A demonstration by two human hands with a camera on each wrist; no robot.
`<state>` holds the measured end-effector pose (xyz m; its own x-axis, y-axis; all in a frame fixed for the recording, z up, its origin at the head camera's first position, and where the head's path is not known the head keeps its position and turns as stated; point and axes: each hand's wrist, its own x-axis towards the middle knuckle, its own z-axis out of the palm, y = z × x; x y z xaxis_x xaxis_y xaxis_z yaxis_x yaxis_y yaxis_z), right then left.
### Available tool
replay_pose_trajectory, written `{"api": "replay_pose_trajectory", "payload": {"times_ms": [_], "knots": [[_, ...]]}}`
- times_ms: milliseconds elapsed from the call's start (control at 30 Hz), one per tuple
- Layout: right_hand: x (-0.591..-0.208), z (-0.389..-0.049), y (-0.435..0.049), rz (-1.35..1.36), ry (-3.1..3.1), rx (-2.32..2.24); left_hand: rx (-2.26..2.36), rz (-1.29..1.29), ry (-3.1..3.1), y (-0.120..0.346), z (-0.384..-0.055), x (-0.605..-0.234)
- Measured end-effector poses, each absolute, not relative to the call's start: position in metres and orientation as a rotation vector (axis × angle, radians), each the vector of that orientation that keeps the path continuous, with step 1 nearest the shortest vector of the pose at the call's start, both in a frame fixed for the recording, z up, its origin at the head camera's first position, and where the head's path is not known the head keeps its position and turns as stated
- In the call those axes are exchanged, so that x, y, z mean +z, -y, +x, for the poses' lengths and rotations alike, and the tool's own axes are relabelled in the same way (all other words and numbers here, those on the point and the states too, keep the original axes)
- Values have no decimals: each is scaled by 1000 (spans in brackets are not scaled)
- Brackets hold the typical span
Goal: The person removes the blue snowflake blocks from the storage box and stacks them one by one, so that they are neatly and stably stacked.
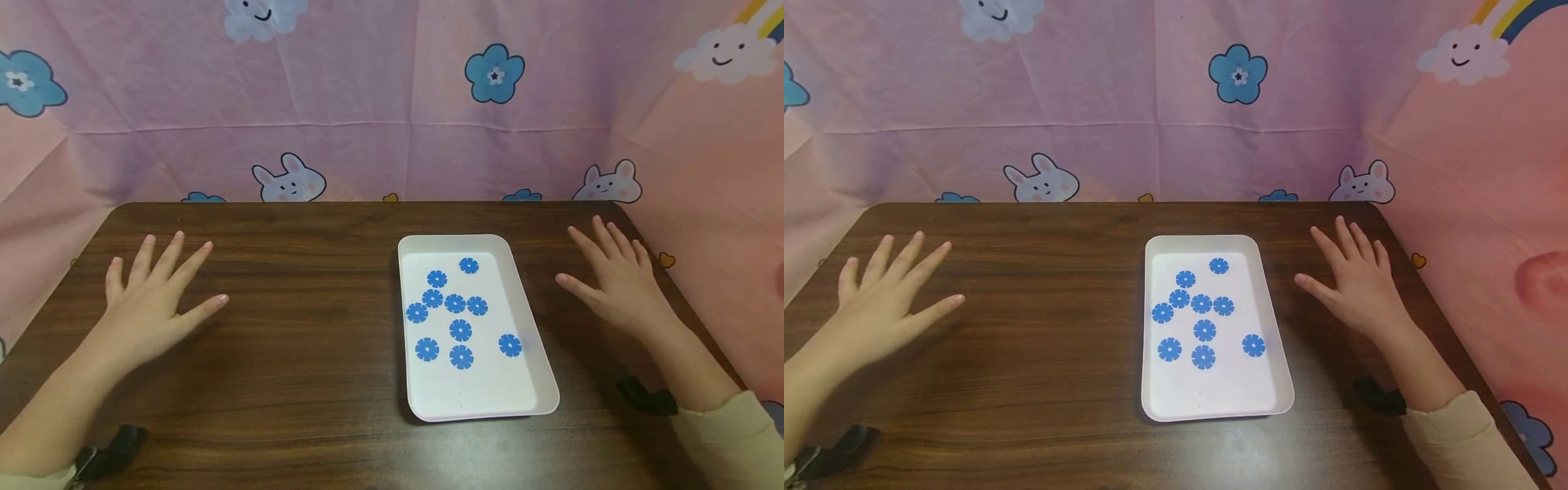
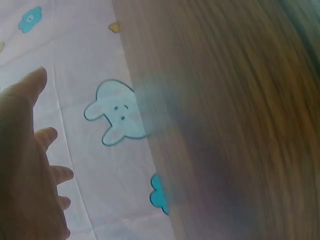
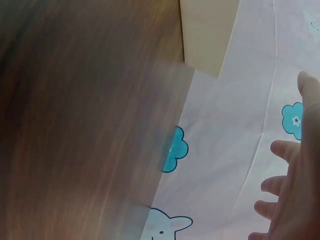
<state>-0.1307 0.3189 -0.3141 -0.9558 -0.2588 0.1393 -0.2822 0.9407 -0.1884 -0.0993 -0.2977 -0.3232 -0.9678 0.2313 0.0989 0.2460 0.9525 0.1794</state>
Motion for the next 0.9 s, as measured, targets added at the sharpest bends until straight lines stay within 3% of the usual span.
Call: {"api": "replay_pose_trajectory", "payload": {"times_ms": [900], "knots": [[-340,-118,-298,504,2804,1125,-847,-778,2675,195,-101,-314]]}}
